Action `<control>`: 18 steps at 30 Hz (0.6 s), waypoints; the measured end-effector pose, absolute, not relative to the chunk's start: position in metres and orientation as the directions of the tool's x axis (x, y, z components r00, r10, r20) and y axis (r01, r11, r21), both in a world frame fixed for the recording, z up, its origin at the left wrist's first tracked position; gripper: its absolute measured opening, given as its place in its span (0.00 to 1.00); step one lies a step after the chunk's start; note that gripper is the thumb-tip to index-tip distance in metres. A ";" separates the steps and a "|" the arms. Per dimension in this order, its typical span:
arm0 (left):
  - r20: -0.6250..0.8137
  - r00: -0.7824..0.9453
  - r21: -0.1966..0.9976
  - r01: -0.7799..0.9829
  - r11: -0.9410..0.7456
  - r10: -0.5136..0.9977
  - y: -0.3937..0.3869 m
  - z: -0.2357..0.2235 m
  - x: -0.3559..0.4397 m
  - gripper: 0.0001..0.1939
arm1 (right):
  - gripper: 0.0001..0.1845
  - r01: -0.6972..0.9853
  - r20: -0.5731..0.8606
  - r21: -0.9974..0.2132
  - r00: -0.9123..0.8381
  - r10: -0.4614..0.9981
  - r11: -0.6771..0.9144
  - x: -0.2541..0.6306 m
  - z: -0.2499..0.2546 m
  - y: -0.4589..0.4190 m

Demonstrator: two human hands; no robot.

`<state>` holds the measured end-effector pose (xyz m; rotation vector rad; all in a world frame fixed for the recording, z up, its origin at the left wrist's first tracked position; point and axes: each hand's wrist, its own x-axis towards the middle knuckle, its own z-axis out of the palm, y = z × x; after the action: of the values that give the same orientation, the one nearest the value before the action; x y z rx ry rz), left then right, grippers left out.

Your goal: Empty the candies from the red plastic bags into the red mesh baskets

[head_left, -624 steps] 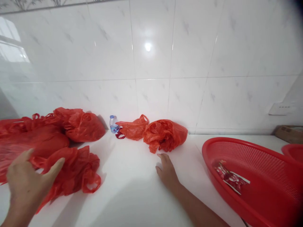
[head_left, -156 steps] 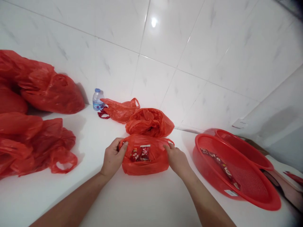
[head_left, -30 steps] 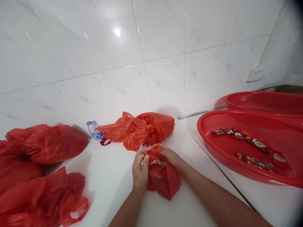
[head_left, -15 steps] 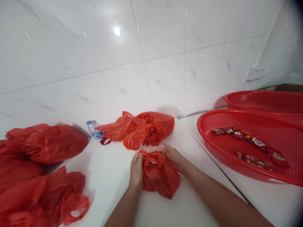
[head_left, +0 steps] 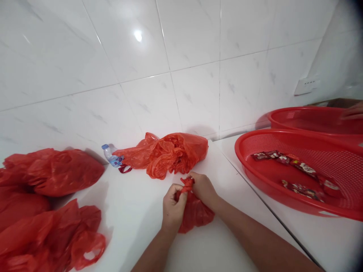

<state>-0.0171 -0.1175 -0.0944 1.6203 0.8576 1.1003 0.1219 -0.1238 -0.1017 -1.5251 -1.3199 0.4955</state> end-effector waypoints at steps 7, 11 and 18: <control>0.477 0.418 0.809 0.135 -0.572 0.773 -0.120 -0.097 -0.021 0.04 | 0.18 -0.104 0.118 -0.989 -0.074 0.990 0.110 0.139 -0.107 -0.123; 0.696 0.353 0.590 0.216 -0.778 0.625 -0.119 -0.095 -0.029 0.05 | 0.20 -0.403 0.106 -0.915 -0.176 0.979 0.027 0.154 -0.101 -0.125; 0.809 0.564 0.279 -0.121 -0.953 0.166 -0.173 -0.095 -0.024 0.10 | 0.10 0.063 0.138 -0.990 0.289 0.947 0.125 0.164 -0.121 -0.105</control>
<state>-0.0241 -0.1730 -0.0952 2.4971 0.0368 1.3381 0.1642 -0.1054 -0.1215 -1.2688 -1.0792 0.8734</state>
